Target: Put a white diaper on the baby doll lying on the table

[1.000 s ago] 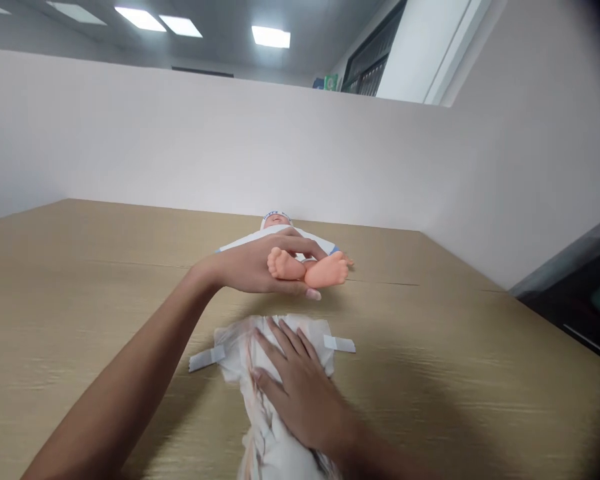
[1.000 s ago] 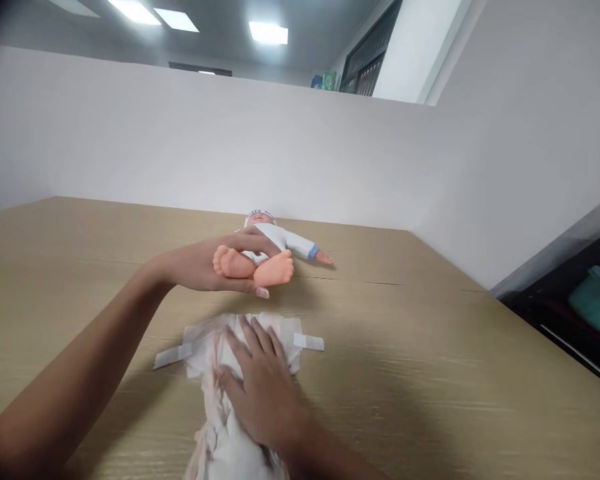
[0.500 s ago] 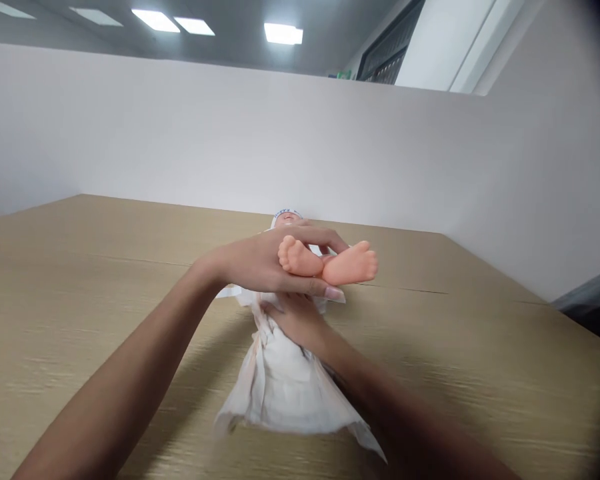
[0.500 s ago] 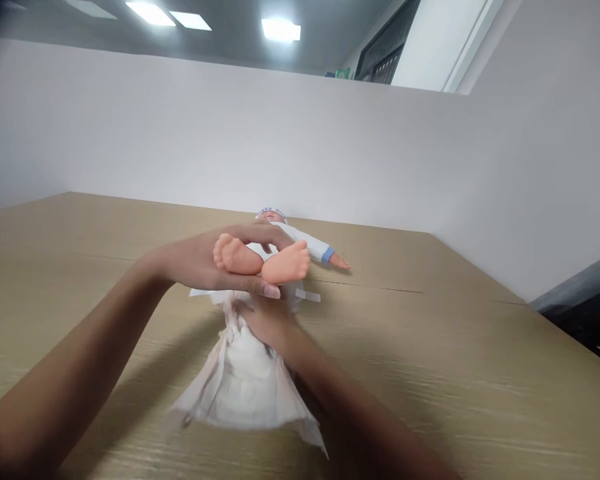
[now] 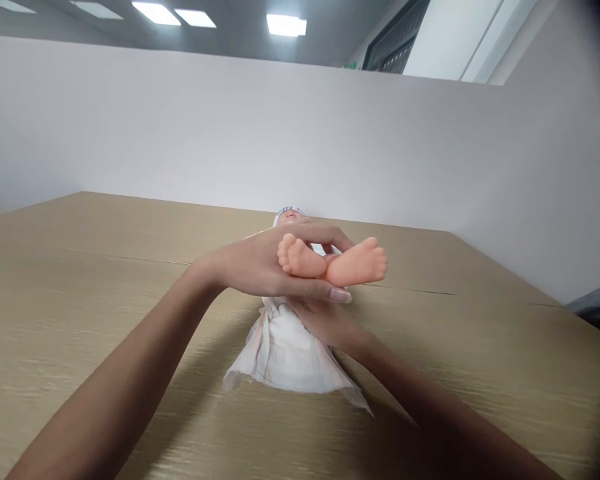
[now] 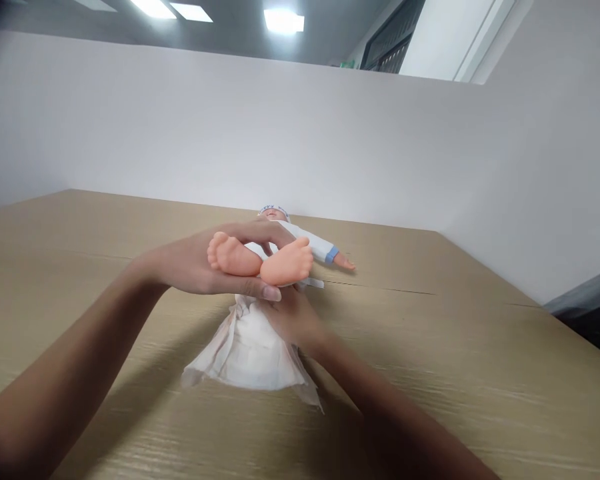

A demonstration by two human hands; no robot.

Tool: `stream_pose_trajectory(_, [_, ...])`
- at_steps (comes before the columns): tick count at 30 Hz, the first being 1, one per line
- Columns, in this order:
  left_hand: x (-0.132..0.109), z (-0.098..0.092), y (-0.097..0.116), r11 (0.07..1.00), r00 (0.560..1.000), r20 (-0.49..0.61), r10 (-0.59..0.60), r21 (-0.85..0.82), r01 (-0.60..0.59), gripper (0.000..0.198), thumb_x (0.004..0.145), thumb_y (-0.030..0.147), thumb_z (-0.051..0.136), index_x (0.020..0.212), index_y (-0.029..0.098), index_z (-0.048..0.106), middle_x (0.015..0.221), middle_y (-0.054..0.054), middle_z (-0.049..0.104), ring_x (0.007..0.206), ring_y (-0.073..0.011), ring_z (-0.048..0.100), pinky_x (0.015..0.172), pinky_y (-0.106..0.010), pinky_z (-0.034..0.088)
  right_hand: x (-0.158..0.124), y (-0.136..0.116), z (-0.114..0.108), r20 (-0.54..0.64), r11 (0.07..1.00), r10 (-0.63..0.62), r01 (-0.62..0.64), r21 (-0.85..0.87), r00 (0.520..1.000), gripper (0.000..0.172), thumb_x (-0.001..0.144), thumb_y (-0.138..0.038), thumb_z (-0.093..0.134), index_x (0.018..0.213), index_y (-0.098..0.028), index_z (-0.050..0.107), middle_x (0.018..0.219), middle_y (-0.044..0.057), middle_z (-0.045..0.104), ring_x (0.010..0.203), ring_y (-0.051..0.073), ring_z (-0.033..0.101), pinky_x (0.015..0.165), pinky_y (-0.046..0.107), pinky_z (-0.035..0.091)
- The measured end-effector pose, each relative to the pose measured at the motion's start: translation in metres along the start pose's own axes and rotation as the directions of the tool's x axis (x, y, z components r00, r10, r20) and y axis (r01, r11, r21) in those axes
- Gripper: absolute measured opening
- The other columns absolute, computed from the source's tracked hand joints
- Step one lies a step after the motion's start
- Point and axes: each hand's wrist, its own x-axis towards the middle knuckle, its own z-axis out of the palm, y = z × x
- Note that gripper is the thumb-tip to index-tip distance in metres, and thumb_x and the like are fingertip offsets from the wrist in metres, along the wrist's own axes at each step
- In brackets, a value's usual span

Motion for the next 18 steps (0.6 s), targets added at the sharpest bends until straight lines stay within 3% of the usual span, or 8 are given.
stream_pose_trajectory(3, [-0.001,0.006,-0.004,0.999,1.0,-0.009,-0.009,-0.031,0.008,0.039,0.092,0.044,0.084,0.123,0.024,0.073,0.125,-0.005,0.075,0.11,-0.0219,0.07,0.095,-0.036,0.056,-0.036,-0.004,-0.027,0.064,0.999,0.046,-0.045,-0.007,0.997,0.026,0.112,-0.034,0.051,0.123,-0.024,0.073,0.13,0.007,0.078,0.125,0.031,0.069,0.111,0.05,0.053])
stream_pose_trajectory(6, [-0.005,0.014,-0.008,0.997,0.999,0.011,-0.04,-0.067,0.04,0.038,0.092,0.045,0.084,0.122,0.023,0.074,0.12,-0.005,0.075,0.106,-0.0208,0.071,0.09,-0.035,0.056,-0.069,-0.007,-0.05,-0.117,0.988,0.146,-0.15,-0.025,0.982,0.021,0.106,-0.042,0.062,0.116,-0.025,0.066,0.118,0.009,0.077,0.112,0.032,0.072,0.101,0.052,0.058])
stream_pose_trajectory(8, [-0.009,0.02,-0.01,0.994,0.997,0.031,-0.065,-0.081,0.067,0.039,0.091,0.046,0.084,0.121,0.023,0.074,0.119,-0.005,0.075,0.108,-0.0215,0.071,0.089,-0.034,0.056,-0.081,-0.009,-0.059,-0.24,0.986,0.154,-0.166,-0.03,0.959,0.037,0.101,-0.047,0.07,0.129,-0.026,0.06,0.13,0.012,0.073,0.122,0.034,0.07,0.104,0.054,0.057])
stream_pose_trajectory(10, [-0.014,0.027,-0.011,0.993,0.996,0.043,-0.072,-0.088,0.076,0.038,0.09,0.044,0.086,0.12,0.024,0.074,0.124,-0.005,0.075,0.114,-0.0235,0.07,0.092,-0.035,0.057,-0.084,-0.014,-0.061,-0.273,0.992,0.118,-0.127,-0.015,0.955,0.055,0.099,-0.047,0.073,0.146,-0.028,0.051,0.147,0.014,0.066,0.137,0.036,0.063,0.114,0.056,0.053])
stream_pose_trajectory(13, [-0.022,0.04,-0.014,0.996,0.998,0.032,-0.052,-0.077,0.055,0.037,0.088,0.038,0.087,0.121,0.027,0.074,0.131,-0.006,0.074,0.125,-0.0262,0.067,0.105,-0.041,0.056,-0.076,-0.023,-0.055,-0.199,0.995,0.07,-0.054,0.086,0.977,0.074,0.098,-0.046,0.076,0.16,-0.03,0.039,0.16,0.014,0.058,0.148,0.034,0.057,0.12,0.055,0.05])
stream_pose_trajectory(16, [-0.031,0.05,-0.016,0.994,1.0,-0.016,-0.004,-0.106,0.002,0.038,0.086,0.034,0.089,0.121,0.027,0.075,0.131,-0.007,0.075,0.128,-0.0271,0.067,0.11,-0.045,0.055,-0.063,-0.03,-0.048,-0.141,0.98,0.042,-0.014,0.199,0.989,0.072,0.099,-0.039,0.074,0.162,-0.031,0.039,0.159,0.011,0.06,0.146,0.031,0.059,0.12,0.049,0.051])
stream_pose_trajectory(18, [-0.04,0.052,-0.016,0.991,0.999,-0.038,-0.001,-0.134,-0.004,0.043,0.085,0.035,0.09,0.124,0.028,0.074,0.137,-0.009,0.074,0.132,-0.0287,0.067,0.112,-0.048,0.055,-0.058,-0.031,-0.048,-0.121,0.969,0.015,0.016,0.247,0.993,0.062,0.1,-0.029,0.069,0.157,-0.029,0.047,0.154,0.01,0.064,0.141,0.029,0.063,0.117,0.047,0.053])
